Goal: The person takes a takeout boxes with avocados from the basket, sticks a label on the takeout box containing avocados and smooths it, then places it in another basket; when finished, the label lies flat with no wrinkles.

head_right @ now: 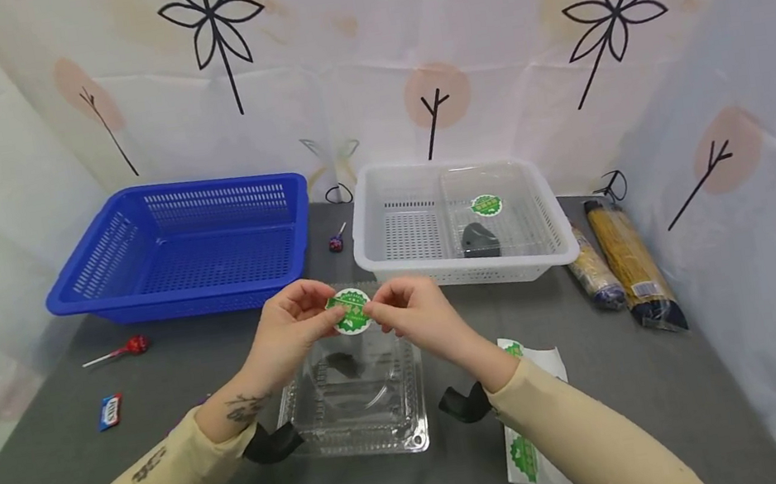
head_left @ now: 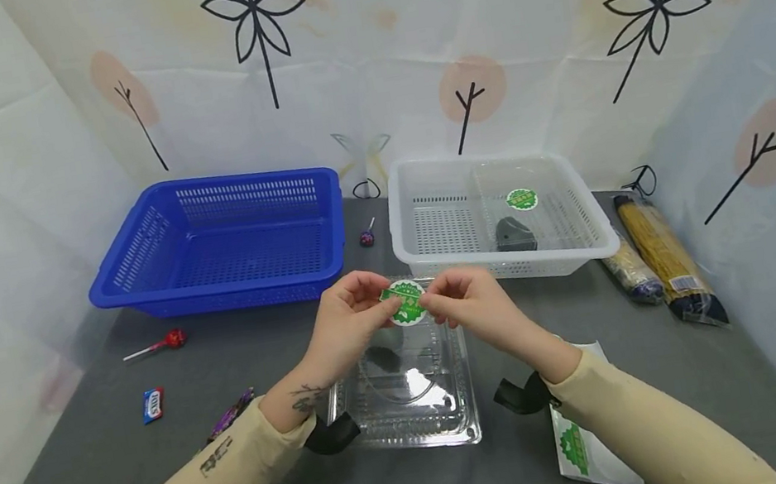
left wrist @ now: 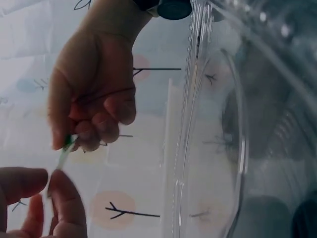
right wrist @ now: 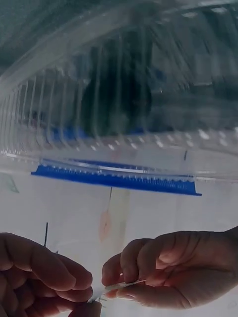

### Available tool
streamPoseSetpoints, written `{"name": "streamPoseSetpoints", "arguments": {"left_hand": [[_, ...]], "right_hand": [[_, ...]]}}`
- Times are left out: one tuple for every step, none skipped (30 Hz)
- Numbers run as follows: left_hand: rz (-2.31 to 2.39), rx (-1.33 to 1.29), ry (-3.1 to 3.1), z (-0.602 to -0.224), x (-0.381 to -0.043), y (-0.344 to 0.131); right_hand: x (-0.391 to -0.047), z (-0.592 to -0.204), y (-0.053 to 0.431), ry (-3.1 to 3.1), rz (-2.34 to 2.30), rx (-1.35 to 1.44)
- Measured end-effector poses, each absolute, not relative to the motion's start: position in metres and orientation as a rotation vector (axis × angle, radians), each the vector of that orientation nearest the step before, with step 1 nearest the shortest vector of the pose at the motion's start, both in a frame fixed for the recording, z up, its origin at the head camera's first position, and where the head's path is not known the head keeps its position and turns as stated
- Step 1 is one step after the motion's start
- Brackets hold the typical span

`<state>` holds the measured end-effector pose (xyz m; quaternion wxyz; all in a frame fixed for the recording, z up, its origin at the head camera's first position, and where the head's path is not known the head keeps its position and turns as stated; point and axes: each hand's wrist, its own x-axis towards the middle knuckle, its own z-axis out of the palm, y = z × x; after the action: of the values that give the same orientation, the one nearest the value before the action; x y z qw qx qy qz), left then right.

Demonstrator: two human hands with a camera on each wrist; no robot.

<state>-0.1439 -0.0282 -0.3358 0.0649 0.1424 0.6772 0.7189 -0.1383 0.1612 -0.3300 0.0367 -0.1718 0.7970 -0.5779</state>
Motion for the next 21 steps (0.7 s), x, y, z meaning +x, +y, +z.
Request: {"name": "streamPoseSetpoints", "arguments": {"left_hand": [[2.116, 0.428, 2.068, -0.336, -0.145, -0.030], [2.049, 0.427, 2.097, -0.336, -0.146, -0.032], [1.972, 0.427, 2.135, -0.336, -0.147, -0.034], [1.891, 0.431, 2.171, -0.336, -0.148, -0.036], [1.808, 0.437, 2.211, -0.336, -0.149, -0.038], [1.723, 0.448, 2.249, -0.336, -0.149, -0.041], [1.648, 0.459, 2.277, -0.335, -0.149, -0.043], [1.579, 0.484, 2.300, -0.335, -0.149, -0.045], [1.526, 0.500, 2.313, -0.335, -0.149, -0.047], [1.482, 0.521, 2.317, -0.335, -0.149, -0.049], [1.439, 0.545, 2.326, -0.335, -0.149, -0.051], [1.396, 0.575, 2.339, -0.335, -0.150, -0.053], [1.350, 0.605, 2.355, -0.335, -0.150, -0.054], [1.301, 0.640, 2.376, -0.335, -0.150, -0.056], [1.256, 0.662, 2.396, -0.336, -0.150, -0.057], [1.208, 0.696, 2.419, -0.336, -0.150, -0.058], [1.162, 0.730, 2.439, -0.337, -0.151, -0.059], [1.119, 0.767, 2.453, -0.338, -0.151, -0.060], [1.082, 0.804, 2.458, -0.338, -0.151, -0.061], [1.047, 0.847, 2.464, -0.340, -0.152, -0.062], [1.016, 0.891, 2.465, -0.341, -0.152, -0.062]], "right_hand": [[-0.140, -0.332, 0.161, 2.459, -1.747, -0.515], [-0.142, -0.335, 0.160, 2.463, -1.728, -0.499], [-0.144, -0.338, 0.160, 2.471, -1.703, -0.482], [-0.145, -0.340, 0.160, 2.473, -1.684, -0.461], [-0.147, -0.343, 0.159, 2.474, -1.664, -0.437], [-0.148, -0.346, 0.159, 2.471, -1.643, -0.416], [-0.149, -0.349, 0.158, 2.467, -1.621, -0.401], [-0.150, -0.352, 0.157, 2.465, -1.600, -0.387], [-0.151, -0.355, 0.156, 2.466, -1.574, -0.379], [-0.151, -0.357, 0.155, 2.466, -1.548, -0.372], [-0.152, -0.359, 0.154, 2.473, -1.519, -0.375], [-0.152, -0.361, 0.153, 2.488, -1.485, -0.387], [-0.152, -0.362, 0.152, 2.511, -1.447, -0.400], [-0.152, -0.363, 0.151, 2.534, -1.409, -0.417], [-0.152, -0.363, 0.150, 2.559, -1.372, -0.436], [-0.152, -0.363, 0.149, 2.584, -1.338, -0.450], [-0.151, -0.363, 0.148, 2.608, -1.307, -0.465], [-0.151, -0.362, 0.147, 2.630, -1.273, -0.473], [-0.151, -0.362, 0.146, 2.645, -1.244, -0.476], [-0.151, -0.361, 0.145, 2.659, -1.214, -0.481], [-0.151, -0.361, 0.144, 2.676, -1.175, -0.482]]}}
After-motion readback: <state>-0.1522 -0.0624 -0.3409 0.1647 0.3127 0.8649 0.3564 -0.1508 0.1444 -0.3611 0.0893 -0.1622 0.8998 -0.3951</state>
